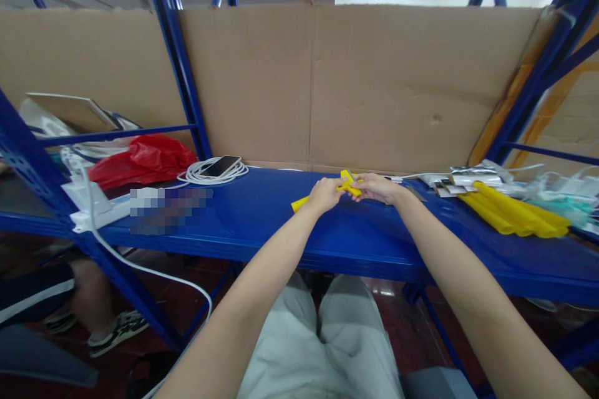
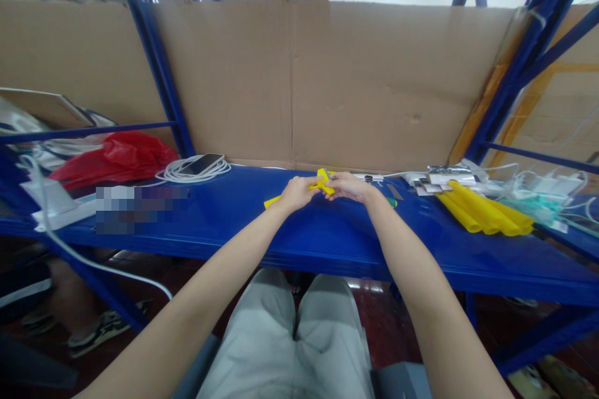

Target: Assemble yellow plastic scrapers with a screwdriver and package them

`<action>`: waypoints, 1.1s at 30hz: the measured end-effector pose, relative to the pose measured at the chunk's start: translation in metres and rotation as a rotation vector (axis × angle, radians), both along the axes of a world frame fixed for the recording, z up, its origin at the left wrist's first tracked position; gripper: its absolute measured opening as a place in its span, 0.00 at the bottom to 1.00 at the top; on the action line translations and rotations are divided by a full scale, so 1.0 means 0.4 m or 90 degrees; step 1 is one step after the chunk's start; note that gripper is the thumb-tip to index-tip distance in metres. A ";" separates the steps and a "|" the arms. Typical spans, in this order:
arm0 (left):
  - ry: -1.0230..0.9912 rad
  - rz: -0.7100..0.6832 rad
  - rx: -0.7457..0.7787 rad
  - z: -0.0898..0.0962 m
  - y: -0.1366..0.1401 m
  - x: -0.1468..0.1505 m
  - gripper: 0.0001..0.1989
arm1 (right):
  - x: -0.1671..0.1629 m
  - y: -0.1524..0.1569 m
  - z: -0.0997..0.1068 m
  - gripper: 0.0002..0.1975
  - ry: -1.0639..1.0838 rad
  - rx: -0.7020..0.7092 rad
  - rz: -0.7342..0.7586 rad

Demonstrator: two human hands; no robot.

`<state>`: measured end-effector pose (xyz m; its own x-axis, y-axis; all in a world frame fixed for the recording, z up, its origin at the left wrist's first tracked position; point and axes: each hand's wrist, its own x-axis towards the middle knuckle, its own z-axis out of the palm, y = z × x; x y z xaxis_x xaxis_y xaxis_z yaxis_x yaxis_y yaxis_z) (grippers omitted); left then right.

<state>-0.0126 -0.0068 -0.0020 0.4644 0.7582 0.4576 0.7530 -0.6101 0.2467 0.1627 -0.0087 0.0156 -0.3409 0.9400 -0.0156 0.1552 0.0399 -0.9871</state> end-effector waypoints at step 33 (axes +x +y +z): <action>0.188 0.087 0.005 -0.003 -0.019 0.006 0.22 | -0.039 -0.007 -0.005 0.32 0.048 -0.039 -0.074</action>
